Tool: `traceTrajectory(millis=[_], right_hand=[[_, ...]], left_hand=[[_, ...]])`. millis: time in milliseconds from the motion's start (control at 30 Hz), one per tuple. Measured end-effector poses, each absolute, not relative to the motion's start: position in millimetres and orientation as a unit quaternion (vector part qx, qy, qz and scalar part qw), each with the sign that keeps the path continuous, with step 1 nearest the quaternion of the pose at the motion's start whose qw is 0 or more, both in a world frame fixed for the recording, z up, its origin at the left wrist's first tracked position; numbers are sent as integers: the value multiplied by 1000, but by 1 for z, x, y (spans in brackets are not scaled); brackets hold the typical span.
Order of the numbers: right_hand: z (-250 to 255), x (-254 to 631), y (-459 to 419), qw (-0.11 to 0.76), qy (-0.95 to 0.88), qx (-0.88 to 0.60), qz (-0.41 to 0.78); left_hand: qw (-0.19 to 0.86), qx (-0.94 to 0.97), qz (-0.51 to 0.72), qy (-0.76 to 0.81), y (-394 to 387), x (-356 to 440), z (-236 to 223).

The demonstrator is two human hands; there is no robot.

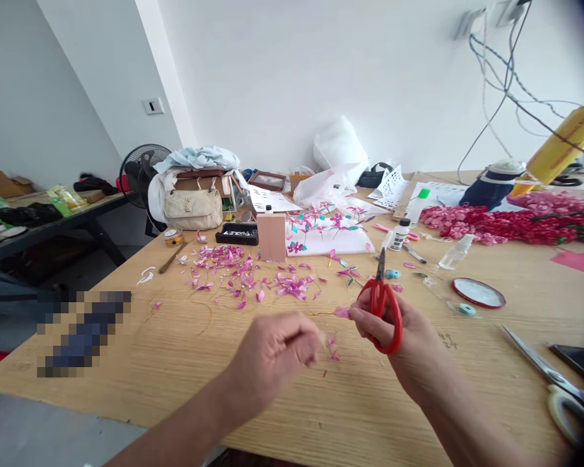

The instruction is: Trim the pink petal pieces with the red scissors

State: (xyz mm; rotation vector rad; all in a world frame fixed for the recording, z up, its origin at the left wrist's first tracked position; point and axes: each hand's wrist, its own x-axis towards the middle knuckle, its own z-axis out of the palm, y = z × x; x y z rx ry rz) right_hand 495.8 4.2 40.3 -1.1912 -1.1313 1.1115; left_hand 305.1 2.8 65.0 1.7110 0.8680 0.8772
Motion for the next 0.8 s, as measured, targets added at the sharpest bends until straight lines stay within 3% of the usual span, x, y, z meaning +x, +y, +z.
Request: traceTrajectory(millis=[100,200,333,800], right_hand=[[32,489,1,604,-437,-472,471],[29,478,-2,641,-396,-451,478],[27,466,-4,652,-381,-442,483],[17,460,-9,596,-448,-464,478]], left_hand=[[615,615,342,357,-5,319,40],[670,496,437,337,-2,334,25],[682,402,528,308,5,342,21],[673,332,589,300,8,338,25]])
